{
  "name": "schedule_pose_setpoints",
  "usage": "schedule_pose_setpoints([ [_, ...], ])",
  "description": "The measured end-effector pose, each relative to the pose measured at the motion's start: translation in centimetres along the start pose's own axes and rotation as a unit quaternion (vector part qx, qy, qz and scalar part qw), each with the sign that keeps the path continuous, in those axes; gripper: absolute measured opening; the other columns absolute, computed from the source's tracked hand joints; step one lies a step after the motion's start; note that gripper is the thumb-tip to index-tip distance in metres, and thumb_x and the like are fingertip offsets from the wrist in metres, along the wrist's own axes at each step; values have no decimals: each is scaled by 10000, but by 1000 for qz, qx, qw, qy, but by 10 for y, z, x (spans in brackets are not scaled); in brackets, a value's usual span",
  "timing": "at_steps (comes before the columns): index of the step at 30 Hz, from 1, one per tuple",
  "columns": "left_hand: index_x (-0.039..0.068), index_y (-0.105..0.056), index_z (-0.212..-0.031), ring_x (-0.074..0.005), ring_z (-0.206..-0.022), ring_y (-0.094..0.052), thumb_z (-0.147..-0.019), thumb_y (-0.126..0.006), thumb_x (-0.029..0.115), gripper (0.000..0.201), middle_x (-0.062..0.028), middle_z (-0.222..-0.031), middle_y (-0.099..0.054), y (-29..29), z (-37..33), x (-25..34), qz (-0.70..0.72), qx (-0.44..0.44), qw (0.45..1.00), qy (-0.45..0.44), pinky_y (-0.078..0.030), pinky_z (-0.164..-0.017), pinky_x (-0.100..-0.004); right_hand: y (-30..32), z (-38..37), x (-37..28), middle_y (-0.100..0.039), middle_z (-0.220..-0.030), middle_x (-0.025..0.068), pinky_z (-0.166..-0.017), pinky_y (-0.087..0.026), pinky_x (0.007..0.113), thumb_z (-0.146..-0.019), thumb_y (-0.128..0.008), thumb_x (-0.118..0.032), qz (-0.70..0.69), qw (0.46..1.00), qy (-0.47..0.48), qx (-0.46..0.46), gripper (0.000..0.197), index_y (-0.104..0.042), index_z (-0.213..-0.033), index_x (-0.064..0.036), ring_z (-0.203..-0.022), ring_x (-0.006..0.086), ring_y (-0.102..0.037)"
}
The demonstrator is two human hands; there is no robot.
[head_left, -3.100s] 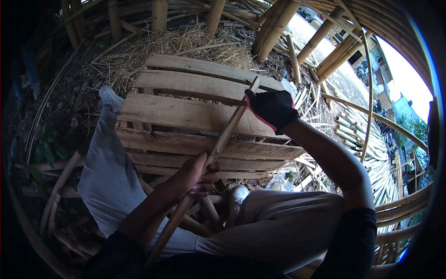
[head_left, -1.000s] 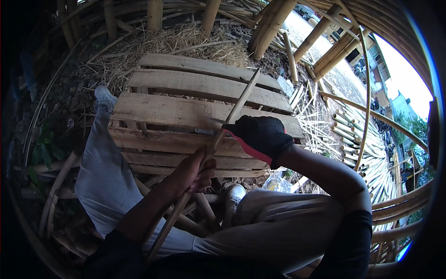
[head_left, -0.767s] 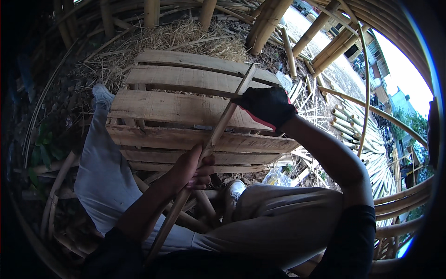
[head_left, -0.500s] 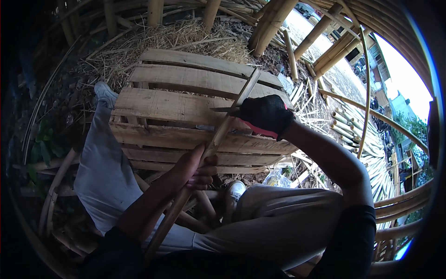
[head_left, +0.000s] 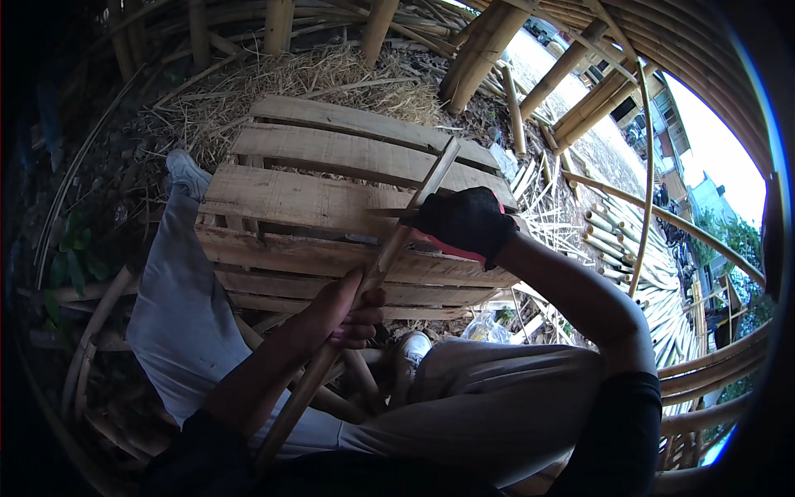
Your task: Shaving and carving a strip of bamboo using a knife over a wooden crate.
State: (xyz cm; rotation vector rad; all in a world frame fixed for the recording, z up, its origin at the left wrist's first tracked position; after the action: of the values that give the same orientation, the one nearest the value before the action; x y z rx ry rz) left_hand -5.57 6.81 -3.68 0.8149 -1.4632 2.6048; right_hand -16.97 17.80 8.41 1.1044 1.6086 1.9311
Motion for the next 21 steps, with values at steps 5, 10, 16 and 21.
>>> schedule_pose_setpoints([
  [5, 173, -409, -754, -24, -311, -214, -974, -234, 645, 549, 87, -462, -245, -1, -2, 0, 42, -13, 999, 17, -188, -276, -178, 0, -4, 42, -699, -825, 23, -585, -545, 371, -1017, -379, -428, 72, 996, -49, -20, 338, -668, -1163, -329, -726, 247, -682],
  [10, 175, -410, -758, -29, -316, -218, -974, -244, 645, 543, 79, -467, -252, 4, -1, -2, -17, 5, 1000, 5, -184, -271, -190, -3, 3, 11, -684, -817, 14, -599, -551, 381, -992, -401, -464, 21, 1000, 10, -17, 344, -686, -1083, -295, -721, 249, -686],
  [16, 176, -402, -756, -32, -314, -217, -973, -250, 648, 541, 78, -464, -250, 0, -2, -3, 13, 22, 999, 30, -182, -269, -190, 4, -5, 66, -707, -812, 19, -664, -540, 378, -1010, -326, -515, 5, 994, -112, -12, 448, -684, -1115, -267, -790, 247, -685],
  [21, 175, -395, -753, -34, -308, -217, -968, -261, 654, 542, 77, -457, -248, 9, -4, -6, 1, 9, 1000, 15, -184, -264, -189, 0, 4, 36, -648, -623, 103, -595, -528, 391, -1014, -330, -486, -52, 986, -153, 35, 531, -732, -853, -178, -618, 302, -660],
])
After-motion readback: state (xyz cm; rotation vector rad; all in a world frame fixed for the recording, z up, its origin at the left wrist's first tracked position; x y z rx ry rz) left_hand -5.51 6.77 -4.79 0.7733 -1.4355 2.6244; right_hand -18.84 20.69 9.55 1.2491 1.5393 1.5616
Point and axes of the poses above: each hand's wrist, its own z-axis away from the middle knuckle, its own y-axis out of the back of the hand, x = y × z, the point moved 9 cm from there along -z, towards the middle knuckle
